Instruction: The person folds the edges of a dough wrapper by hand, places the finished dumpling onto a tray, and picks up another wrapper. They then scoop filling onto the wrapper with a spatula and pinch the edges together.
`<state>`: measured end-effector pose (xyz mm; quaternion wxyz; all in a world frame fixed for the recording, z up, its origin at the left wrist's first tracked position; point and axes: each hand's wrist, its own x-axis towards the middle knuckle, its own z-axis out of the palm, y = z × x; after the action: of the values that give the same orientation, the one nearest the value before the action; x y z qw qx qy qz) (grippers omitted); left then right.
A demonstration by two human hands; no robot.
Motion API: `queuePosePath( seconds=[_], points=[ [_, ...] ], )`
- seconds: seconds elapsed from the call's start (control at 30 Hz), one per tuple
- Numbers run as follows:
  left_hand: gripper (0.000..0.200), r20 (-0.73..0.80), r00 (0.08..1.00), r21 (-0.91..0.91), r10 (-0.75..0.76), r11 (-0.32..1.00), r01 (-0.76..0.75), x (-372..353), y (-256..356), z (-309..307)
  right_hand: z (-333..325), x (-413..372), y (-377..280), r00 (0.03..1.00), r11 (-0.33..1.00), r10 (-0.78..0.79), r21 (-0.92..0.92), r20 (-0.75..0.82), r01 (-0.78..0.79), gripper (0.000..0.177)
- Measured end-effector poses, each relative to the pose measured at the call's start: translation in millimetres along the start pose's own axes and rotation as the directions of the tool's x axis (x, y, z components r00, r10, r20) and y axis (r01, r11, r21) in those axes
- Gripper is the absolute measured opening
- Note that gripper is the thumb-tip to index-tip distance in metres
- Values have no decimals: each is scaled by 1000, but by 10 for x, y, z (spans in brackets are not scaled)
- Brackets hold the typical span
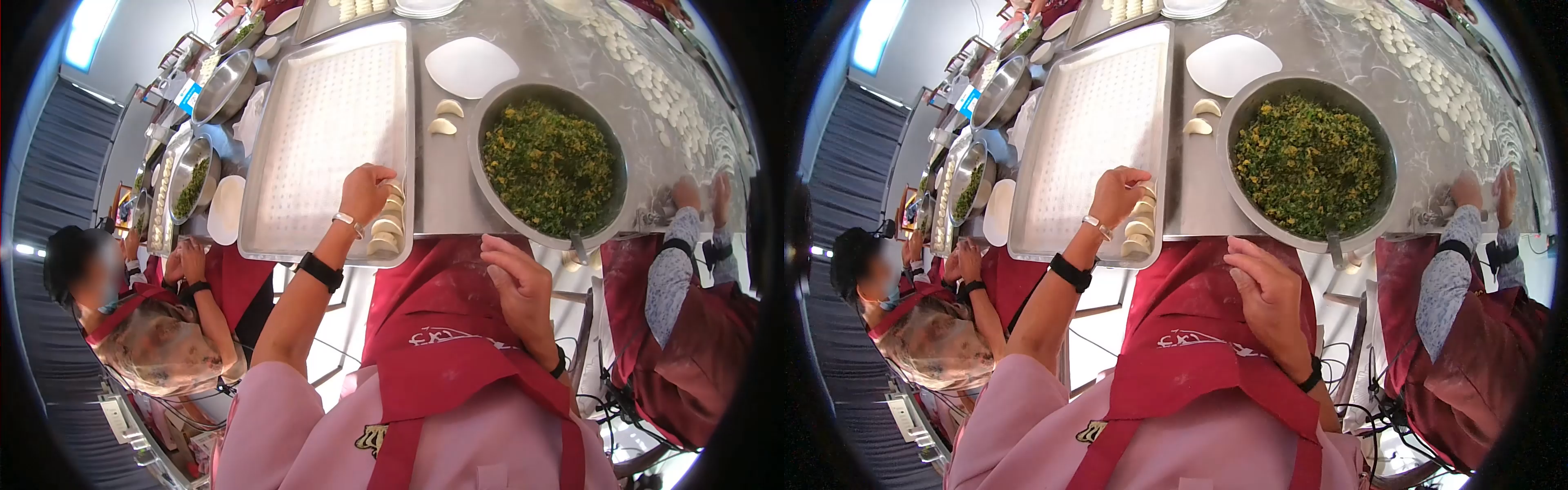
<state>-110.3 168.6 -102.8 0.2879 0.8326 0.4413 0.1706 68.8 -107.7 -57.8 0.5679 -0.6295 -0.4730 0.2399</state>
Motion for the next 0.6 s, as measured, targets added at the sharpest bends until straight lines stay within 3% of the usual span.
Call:
queuePosePath(
  seconds=[0.17,0.2,0.3,0.47,0.6],
  points=[
    [24,-12,999,35,40,999,-40,-12,19,-14,90,100,111,1000,990,-21,-136,11,23,25],
    [27,19,998,57,61,996,-62,-8,8,-32,123,136,124,999,986,4,-167,51,4,35],
    [33,-98,988,87,118,990,-110,-82,32,-60,337,385,219,995,964,-94,-246,45,102,44],
    [28,-307,938,-152,161,965,-215,-500,441,-276,749,915,393,983,917,-155,-357,94,179,55],
    [27,-403,910,-257,94,943,-211,-869,532,-359,1017,1347,566,973,876,-232,-437,-13,203,55]
  ],
)
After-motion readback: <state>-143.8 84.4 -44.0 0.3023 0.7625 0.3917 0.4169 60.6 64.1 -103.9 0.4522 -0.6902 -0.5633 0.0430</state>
